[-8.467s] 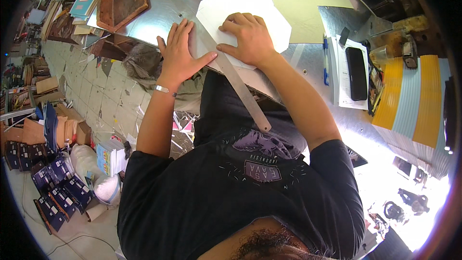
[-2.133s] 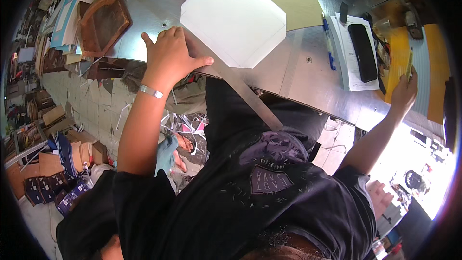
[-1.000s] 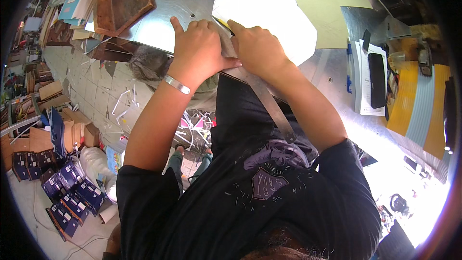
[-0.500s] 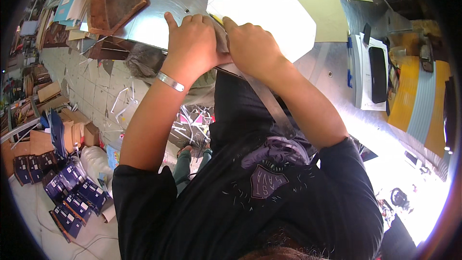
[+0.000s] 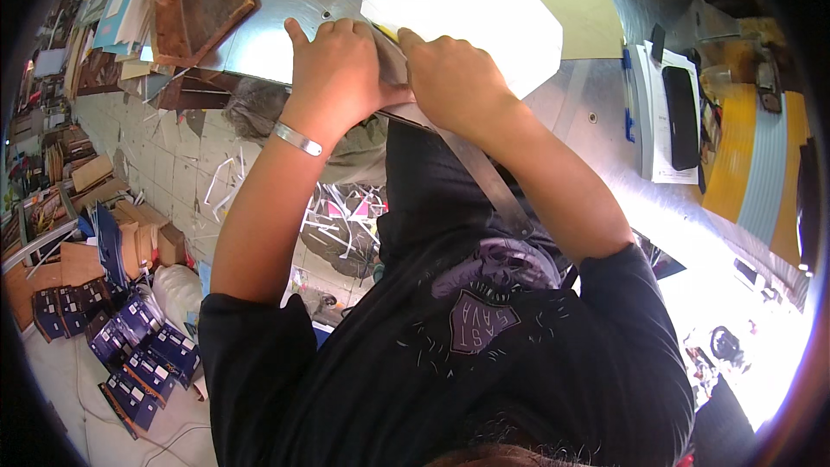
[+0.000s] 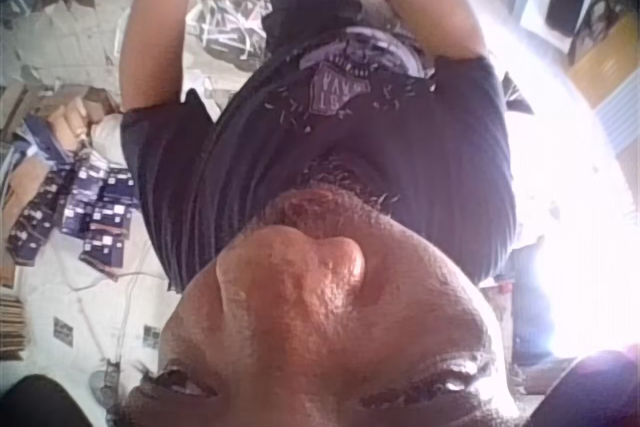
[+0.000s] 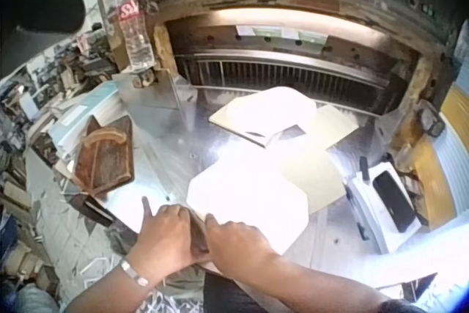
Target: The person uses a metal ruler and a scoring tool to mark fold lines on a piece of white paper.
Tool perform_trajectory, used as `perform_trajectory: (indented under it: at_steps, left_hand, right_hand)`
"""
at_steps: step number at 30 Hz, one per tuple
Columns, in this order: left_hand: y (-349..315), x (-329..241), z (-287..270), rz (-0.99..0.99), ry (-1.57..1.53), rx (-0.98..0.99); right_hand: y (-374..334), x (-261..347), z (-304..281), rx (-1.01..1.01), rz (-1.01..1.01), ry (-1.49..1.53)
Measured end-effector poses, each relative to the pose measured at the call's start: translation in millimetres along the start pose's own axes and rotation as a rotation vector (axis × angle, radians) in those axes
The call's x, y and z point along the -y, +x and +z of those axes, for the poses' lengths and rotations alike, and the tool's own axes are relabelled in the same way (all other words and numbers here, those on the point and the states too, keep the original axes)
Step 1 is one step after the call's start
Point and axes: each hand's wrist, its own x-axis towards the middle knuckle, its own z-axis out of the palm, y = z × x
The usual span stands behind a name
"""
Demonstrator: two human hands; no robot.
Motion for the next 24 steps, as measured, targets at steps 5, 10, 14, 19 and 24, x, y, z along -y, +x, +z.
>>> perform_trajectory:
  at_steps: [5,10,14,19,24]
  left_hand:
    - [1.4,-0.5,-3.1,-0.008,-0.022,0.022]
    - [2.6,-3.4,-8.4,-0.016,-0.011,0.06]
    - [1.2,-1.9,-6.9,-0.01,-0.027,0.035]
    - [3.5,-3.7,-12.6,-0.052,-0.017,0.14]
    - [5.4,-4.4,-17.3,-0.037,-0.03,0.171]
  right_hand:
    - [-16.5,-7.7,-0.1,0.035,0.009,0.014]
    - [-42.0,-11.7,-6.7,0.117,0.028,0.024]
    - [-68.3,-15.6,-8.4,0.14,0.062,0.008]
    - [-105.1,-17.6,-18.2,0.208,0.125,0.056]
    - [-141.7,-21.7,-22.1,0.179,0.134,0.06]
